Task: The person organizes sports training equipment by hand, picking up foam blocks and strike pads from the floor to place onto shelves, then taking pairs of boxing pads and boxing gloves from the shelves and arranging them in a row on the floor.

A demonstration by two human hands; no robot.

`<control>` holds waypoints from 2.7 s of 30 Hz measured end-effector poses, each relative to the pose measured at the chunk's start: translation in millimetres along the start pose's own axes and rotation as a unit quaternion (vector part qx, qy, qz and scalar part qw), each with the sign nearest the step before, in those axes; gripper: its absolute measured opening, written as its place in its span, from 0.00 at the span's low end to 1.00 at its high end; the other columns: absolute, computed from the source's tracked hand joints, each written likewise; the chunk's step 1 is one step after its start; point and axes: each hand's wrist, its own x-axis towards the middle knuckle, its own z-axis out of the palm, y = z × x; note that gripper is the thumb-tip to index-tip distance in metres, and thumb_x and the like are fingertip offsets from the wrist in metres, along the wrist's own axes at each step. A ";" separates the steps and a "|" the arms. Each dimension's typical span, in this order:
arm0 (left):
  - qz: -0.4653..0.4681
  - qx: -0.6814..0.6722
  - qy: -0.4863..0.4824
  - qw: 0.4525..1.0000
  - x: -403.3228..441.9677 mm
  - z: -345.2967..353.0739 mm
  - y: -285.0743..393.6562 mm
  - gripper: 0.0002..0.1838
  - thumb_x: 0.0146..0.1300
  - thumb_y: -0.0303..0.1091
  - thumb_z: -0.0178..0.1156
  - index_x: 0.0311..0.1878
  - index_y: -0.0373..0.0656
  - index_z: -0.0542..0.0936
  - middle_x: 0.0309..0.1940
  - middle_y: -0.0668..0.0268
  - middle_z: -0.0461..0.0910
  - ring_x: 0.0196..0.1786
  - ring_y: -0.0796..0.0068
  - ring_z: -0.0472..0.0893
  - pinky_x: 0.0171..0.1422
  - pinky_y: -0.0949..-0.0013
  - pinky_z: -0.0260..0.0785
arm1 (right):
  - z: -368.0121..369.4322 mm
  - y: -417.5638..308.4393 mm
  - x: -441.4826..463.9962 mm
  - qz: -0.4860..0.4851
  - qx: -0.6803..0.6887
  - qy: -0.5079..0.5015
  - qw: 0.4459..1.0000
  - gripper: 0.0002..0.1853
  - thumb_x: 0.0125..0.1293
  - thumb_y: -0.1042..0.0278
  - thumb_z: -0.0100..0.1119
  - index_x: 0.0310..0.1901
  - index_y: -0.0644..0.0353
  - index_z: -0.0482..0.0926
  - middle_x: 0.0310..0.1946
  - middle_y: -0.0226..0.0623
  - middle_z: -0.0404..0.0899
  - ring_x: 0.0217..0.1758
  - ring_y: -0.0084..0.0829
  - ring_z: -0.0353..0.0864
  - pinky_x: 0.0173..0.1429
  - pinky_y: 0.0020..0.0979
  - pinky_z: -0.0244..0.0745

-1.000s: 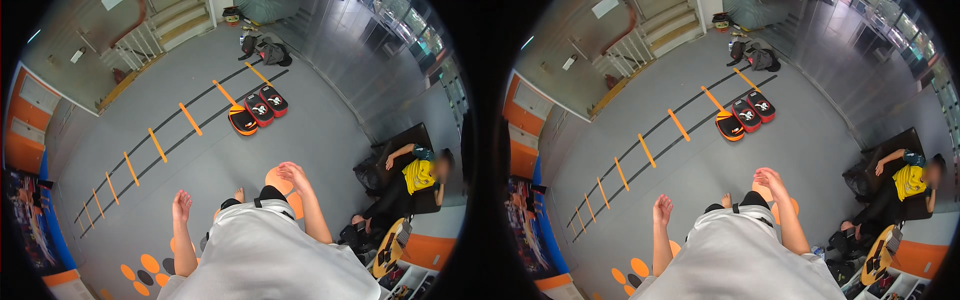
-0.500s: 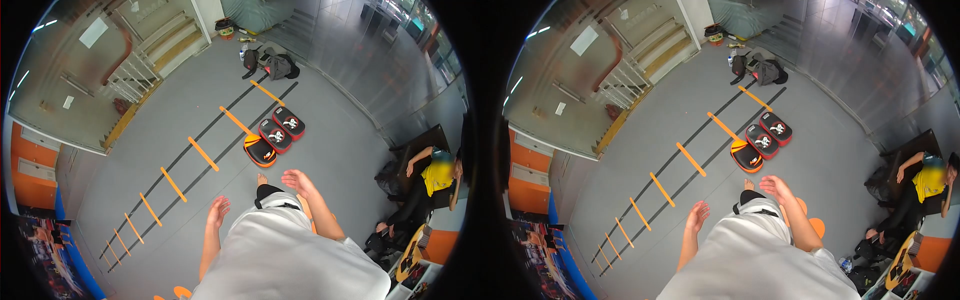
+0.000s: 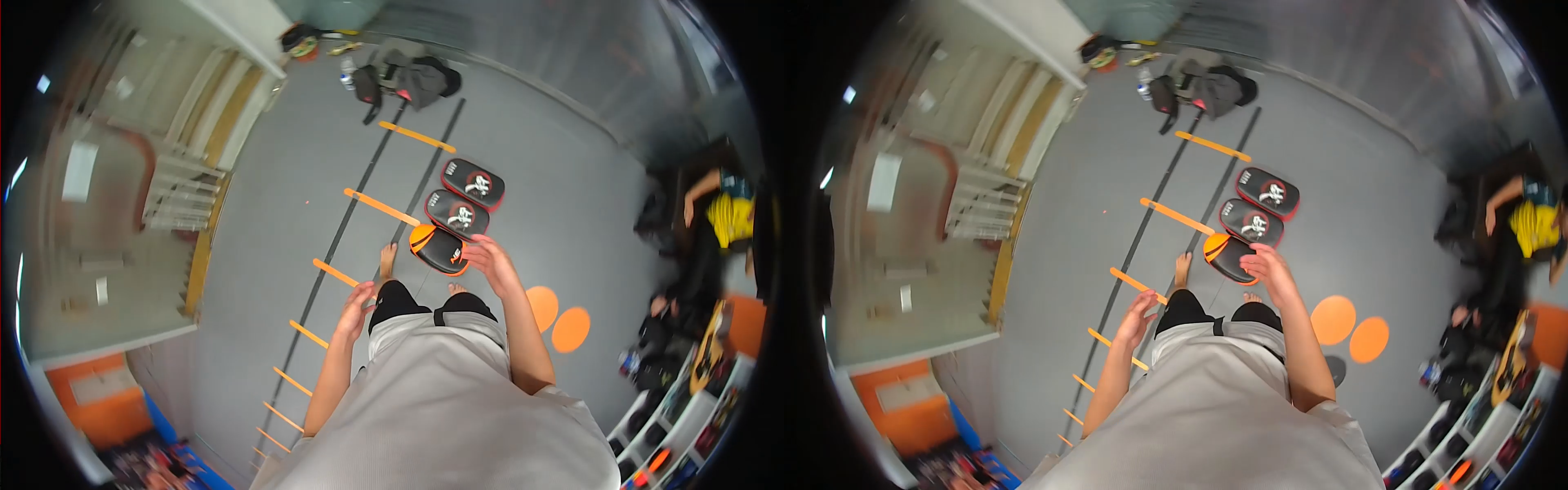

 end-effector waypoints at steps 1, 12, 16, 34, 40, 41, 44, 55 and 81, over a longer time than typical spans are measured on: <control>-0.038 0.117 -0.008 0.992 25.1 6.0 32.9 0.27 0.65 0.50 0.58 0.64 0.51 0.68 0.60 0.65 0.68 0.65 0.67 0.65 0.66 0.60 0.58 | -9.5 3.5 10.7 0.002 0.024 0.054 0.998 0.20 0.72 0.57 0.46 0.60 0.57 0.68 0.45 0.44 0.82 0.51 0.35 0.81 0.58 0.34 0.71; -0.209 0.468 -0.083 0.854 504.3 -84.7 -6.7 0.32 0.59 0.51 0.63 0.63 0.46 0.71 0.59 0.62 0.72 0.68 0.67 0.67 0.71 0.62 0.56 | -151.4 291.3 198.4 0.189 0.157 0.417 0.875 0.28 0.69 0.49 0.49 0.64 0.57 0.64 0.48 0.42 0.78 0.48 0.34 0.80 0.51 0.32 0.73; -0.238 0.502 -0.112 0.823 679.1 -126.9 -132.6 0.21 0.61 0.45 0.63 0.53 0.42 0.79 0.47 0.68 0.79 0.53 0.76 0.75 0.57 0.66 0.67 | -227.3 407.4 355.9 0.249 0.207 0.403 0.856 0.30 0.67 0.46 0.53 0.64 0.57 0.65 0.55 0.42 0.74 0.51 0.34 0.78 0.51 0.32 0.73; -0.281 0.378 -0.235 0.851 784.7 -103.6 -246.2 0.35 0.54 0.35 0.69 0.64 0.40 0.67 0.56 0.64 0.75 0.59 0.69 0.74 0.65 0.65 0.66 | -318.6 494.5 435.3 0.140 0.088 0.356 0.920 0.37 0.45 0.59 0.79 0.56 0.63 0.73 0.49 0.37 0.79 0.53 0.31 0.77 0.59 0.35 0.72; -0.219 0.404 -0.300 0.836 566.8 -45.6 -52.0 0.54 0.31 0.26 0.78 0.67 0.42 0.61 0.58 0.65 0.71 0.60 0.68 0.73 0.65 0.63 0.69 | -163.4 355.3 220.2 0.011 0.027 0.297 0.954 0.49 0.33 0.60 0.85 0.58 0.58 0.63 0.53 0.34 0.70 0.62 0.31 0.65 0.67 0.37 0.62; -0.167 0.436 -0.387 0.795 537.2 -42.2 -22.3 0.58 0.28 0.29 0.81 0.67 0.39 0.58 0.56 0.63 0.71 0.59 0.68 0.72 0.65 0.62 0.68 | -136.9 328.1 186.8 0.017 0.032 0.276 0.961 0.53 0.36 0.58 0.84 0.62 0.54 0.58 0.58 0.36 0.66 0.64 0.35 0.64 0.68 0.39 0.62; -0.061 0.389 -0.413 0.821 405.3 -19.8 88.2 0.55 0.27 0.35 0.83 0.60 0.35 0.60 0.53 0.58 0.71 0.55 0.67 0.74 0.62 0.64 0.69 | -8.9 244.1 79.3 0.020 0.178 0.261 0.949 0.53 0.42 0.65 0.80 0.68 0.51 0.53 0.61 0.35 0.64 0.67 0.35 0.62 0.32 0.25 0.79; 0.009 0.368 -0.586 0.722 198.0 30.9 316.7 0.44 0.28 0.30 0.73 0.57 0.36 0.70 0.47 0.61 0.79 0.50 0.64 0.79 0.60 0.64 0.70 | 249.7 203.2 -26.2 -0.244 0.093 0.431 0.864 0.59 0.42 0.57 0.79 0.73 0.59 0.51 0.76 0.43 0.43 0.79 0.35 0.41 0.79 0.35 0.41; -0.037 0.594 -0.581 0.555 -164.6 179.0 -5.0 0.26 0.48 0.33 0.72 0.51 0.31 0.79 0.45 0.59 0.83 0.47 0.69 0.82 0.54 0.68 0.71 | 165.9 377.9 -369.9 -0.369 0.481 0.580 0.544 0.28 0.55 0.68 0.70 0.56 0.64 0.72 0.47 0.40 0.80 0.47 0.30 0.81 0.54 0.33 0.79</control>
